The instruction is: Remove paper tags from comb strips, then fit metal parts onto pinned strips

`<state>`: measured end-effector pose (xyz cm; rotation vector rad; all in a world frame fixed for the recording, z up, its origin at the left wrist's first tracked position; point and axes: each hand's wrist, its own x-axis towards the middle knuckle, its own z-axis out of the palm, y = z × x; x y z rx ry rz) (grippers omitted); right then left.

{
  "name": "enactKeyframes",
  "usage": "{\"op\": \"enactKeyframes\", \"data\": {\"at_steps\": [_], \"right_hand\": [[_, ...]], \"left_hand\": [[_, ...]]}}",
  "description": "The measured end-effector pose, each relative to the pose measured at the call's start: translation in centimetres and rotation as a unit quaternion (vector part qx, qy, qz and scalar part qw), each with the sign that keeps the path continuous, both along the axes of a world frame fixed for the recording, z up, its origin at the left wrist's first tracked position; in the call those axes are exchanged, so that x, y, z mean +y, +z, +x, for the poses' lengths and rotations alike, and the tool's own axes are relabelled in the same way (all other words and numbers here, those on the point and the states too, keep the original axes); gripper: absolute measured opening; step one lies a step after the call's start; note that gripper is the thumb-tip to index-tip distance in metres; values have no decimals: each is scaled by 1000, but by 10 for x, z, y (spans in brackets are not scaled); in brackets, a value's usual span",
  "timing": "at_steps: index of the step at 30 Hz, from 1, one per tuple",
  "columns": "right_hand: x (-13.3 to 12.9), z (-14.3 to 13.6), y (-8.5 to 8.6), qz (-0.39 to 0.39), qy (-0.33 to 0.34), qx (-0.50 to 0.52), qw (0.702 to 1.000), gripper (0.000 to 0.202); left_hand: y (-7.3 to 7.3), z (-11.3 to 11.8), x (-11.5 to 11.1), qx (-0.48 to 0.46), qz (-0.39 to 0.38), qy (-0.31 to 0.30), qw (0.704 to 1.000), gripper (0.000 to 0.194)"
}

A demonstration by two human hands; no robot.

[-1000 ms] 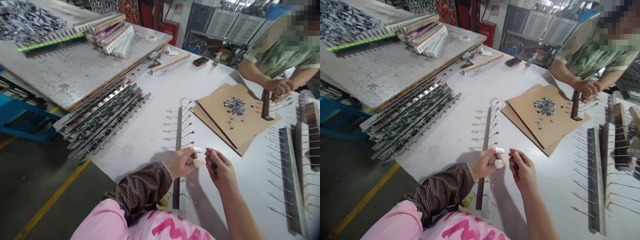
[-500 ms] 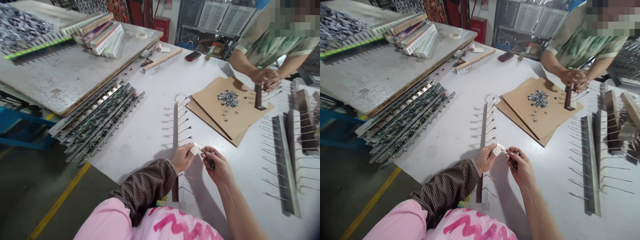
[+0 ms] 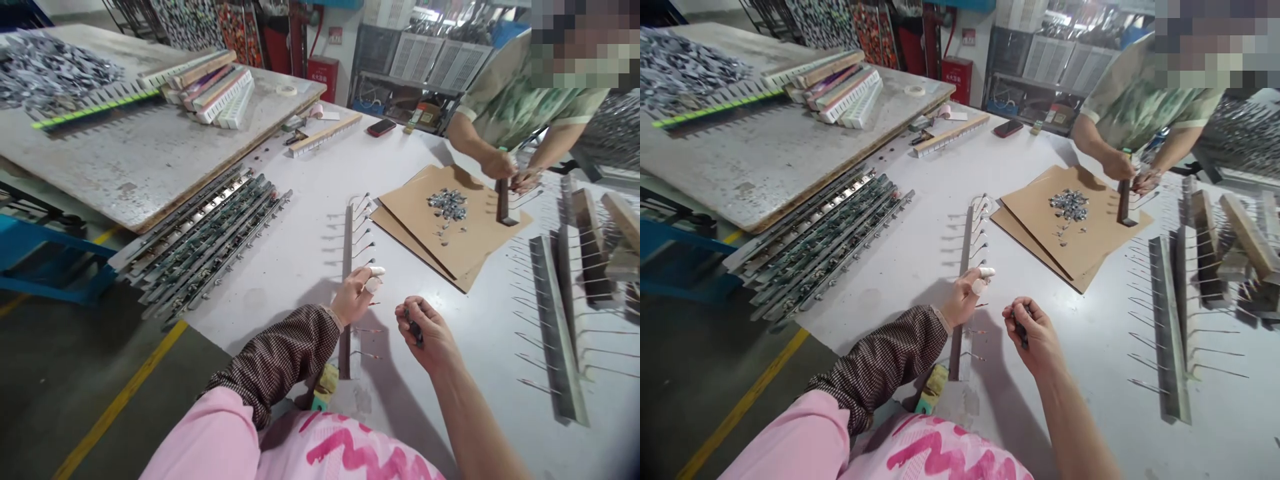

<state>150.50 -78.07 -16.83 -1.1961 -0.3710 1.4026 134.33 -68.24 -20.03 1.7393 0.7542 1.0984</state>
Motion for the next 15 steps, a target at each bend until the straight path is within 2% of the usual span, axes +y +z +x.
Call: {"op": "enactKeyframes", "data": {"at_steps": [4,9,15], "right_hand": [[3,-8,-2,-20,1,8,1000,40],[6,-16,-2,-5,-27,6,1000,41],[5,-17,1,-19,19,-22,999,43]], "left_hand": [[-6,-16,-29,3,51,88,995,35],[-11,-21,-44,66,87,34,993,24],[-19,-17,-38,86,90,32,992,20]]}}
